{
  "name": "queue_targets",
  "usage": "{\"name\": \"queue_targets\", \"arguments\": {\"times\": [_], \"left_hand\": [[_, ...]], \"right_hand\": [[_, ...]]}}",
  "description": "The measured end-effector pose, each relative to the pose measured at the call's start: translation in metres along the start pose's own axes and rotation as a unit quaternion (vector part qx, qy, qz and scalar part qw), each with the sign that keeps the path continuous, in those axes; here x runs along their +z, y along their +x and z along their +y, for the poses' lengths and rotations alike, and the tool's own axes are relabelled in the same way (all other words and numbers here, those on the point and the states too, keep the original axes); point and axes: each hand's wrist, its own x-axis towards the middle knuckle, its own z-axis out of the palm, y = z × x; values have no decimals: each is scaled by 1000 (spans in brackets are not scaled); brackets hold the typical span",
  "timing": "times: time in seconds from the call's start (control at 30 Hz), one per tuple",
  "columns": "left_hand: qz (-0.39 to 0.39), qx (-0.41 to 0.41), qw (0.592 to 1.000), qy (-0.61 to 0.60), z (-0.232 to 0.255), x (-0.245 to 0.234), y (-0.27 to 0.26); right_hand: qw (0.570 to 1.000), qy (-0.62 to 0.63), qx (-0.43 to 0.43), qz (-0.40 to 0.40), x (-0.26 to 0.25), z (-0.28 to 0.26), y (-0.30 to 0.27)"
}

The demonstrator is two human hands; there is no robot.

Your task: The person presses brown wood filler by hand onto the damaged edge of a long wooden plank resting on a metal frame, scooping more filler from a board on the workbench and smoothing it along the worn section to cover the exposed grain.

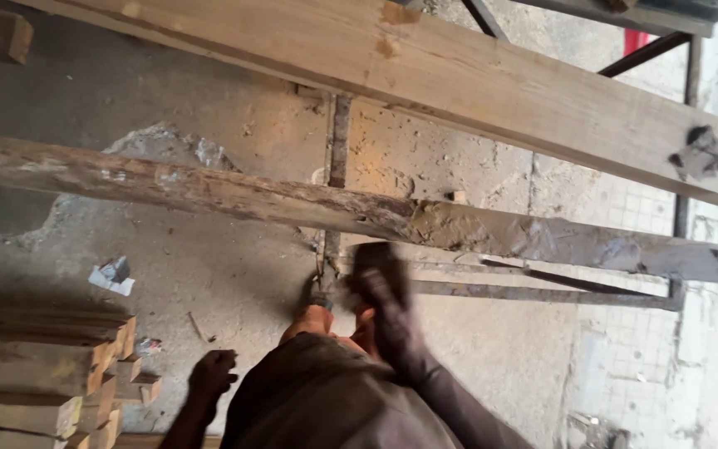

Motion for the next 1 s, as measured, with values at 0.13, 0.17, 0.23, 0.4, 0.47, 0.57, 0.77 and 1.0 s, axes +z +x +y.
{"name": "queue_targets", "arguments": {"times": [0.13, 0.17, 0.23, 0.4, 0.47, 0.57, 0.77, 1.0], "left_hand": [[34, 11, 999, -27, 15, -9, 6], [37, 5, 998, -41, 14, -10, 7], [52, 2, 997, -57, 6, -11, 10], [55, -4, 996, -68, -14, 18, -6], [49, -2, 997, -67, -21, 30, -11], [43, -14, 996, -83, -21, 50, -20], [75, -15, 987, -141, -31, 78, -38], [95, -11, 966, -239, -86, 136, -46]], "right_hand": [[967, 146, 156, -136, -16, -6, -6], [967, 138, 157, -148, -37, -28, -8], [988, -40, 47, -140, -76, -72, -7], [811, -501, -290, -79, -142, -128, 2], [752, -549, -356, -82, -150, -137, 11], [684, -569, -445, -105, -173, -115, 38], [853, -429, -263, -141, -172, -96, 84], [744, -518, -385, -176, -254, -126, 89]]}}
